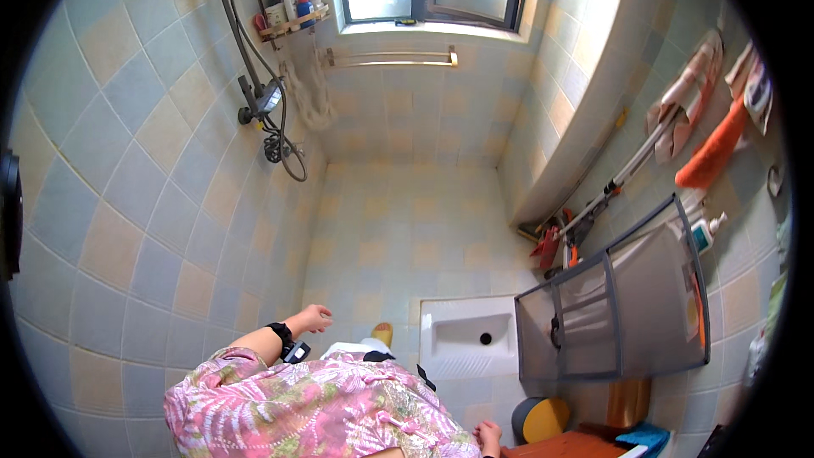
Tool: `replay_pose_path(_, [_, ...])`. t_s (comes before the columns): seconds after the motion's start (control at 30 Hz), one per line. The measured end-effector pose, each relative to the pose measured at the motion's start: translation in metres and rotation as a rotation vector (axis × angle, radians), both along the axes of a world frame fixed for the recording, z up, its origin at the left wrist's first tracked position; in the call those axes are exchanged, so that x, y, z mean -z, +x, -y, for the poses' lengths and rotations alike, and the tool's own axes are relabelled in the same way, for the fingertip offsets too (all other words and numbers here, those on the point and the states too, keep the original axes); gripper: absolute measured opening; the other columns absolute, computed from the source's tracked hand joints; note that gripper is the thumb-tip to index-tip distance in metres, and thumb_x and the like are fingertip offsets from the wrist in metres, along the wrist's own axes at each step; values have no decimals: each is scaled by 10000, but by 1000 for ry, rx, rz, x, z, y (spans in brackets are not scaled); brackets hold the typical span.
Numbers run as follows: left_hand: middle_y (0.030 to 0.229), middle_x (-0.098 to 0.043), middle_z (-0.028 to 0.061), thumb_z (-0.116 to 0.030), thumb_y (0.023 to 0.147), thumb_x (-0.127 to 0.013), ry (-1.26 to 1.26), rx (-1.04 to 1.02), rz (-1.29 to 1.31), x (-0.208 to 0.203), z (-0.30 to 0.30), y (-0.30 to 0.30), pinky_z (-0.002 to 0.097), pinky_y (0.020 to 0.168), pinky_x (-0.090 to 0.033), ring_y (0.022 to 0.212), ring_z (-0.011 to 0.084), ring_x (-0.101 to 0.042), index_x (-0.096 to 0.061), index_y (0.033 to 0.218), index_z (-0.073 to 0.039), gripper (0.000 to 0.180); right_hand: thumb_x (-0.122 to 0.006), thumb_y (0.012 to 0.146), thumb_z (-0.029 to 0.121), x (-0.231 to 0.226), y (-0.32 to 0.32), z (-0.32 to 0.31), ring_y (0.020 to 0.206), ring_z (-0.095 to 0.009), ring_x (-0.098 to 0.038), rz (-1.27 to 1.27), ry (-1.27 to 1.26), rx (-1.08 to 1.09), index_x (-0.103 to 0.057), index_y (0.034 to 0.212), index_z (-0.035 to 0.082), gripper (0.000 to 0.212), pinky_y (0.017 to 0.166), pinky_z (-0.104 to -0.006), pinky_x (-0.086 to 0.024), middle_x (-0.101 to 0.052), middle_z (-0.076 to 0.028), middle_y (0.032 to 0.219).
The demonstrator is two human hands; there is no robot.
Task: The person unscrews a window frame with a screwdriver, wipes the window ledge and frame with a cloth, removes the window screen, and then rinses the window and the ledge with a showerhead.
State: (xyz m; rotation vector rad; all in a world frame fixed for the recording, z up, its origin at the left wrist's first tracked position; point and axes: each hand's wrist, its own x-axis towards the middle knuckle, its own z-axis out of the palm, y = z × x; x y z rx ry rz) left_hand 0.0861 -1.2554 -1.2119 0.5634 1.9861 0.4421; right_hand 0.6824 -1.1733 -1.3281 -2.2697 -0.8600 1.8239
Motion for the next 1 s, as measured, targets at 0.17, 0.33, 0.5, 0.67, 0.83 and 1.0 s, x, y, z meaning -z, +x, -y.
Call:
replay_pose_path(0.17, [754,-619,104,-243,705,-639,229,71,-22,-1,-72,-57,286,572,-488,621,155,-598,-558,1037,-43,396,-492,772,146,3,-31,-60,658,-183,-548,123,-41,-77,-491,1078,11,334,587,-292,-454,-571,-112,826])
replay_pose_path(0.33, [730,-615,46,-128,734,-633,623,107,-159,-106,-149,-150,249,601,-463,654,89,-540,-563,1000,-50,286,-508,749,102,-33,-127,-136,620,-175,-565,123,-4,-286,-522,1024,30,284,511,-285,-441,-576,-96,763])
replay_pose_path(0.5, [725,-585,18,-76,747,-622,1002,73,-378,-247,-206,-237,210,573,-454,635,66,-537,-542,1015,-42,281,-546,727,71,-58,-256,-229,562,-156,-579,-34,137,-256,-543,1016,43,291,433,-271,-442,-592,-73,707])
replay_pose_path(0.67, [755,-613,52,-90,753,-621,992,5,-554,-315,-227,-276,214,599,-467,664,92,-575,-533,1044,-25,311,-604,702,119,-84,-342,-312,582,-154,-587,-58,185,-451,-536,1024,26,342,472,-266,-450,-610,-69,767])
replay_pose_path(0.83, [732,-618,62,-88,730,-633,784,55,-495,-306,-248,-296,231,616,-460,661,100,-573,-534,1032,-17,325,-598,706,132,-46,-370,-381,588,-150,-593,66,53,-624,-546,992,57,300,499,-279,-461,-616,-56,756])
replay_pose_path(1.0, [752,-629,102,-113,711,-640,585,53,-595,-307,-302,-326,266,644,-467,672,154,-596,-539,1021,-18,340,-593,702,118,-28,-408,-464,590,-149,-600,36,23,-696,-555,950,68,256,500,-293,-461,-613,-43,737])
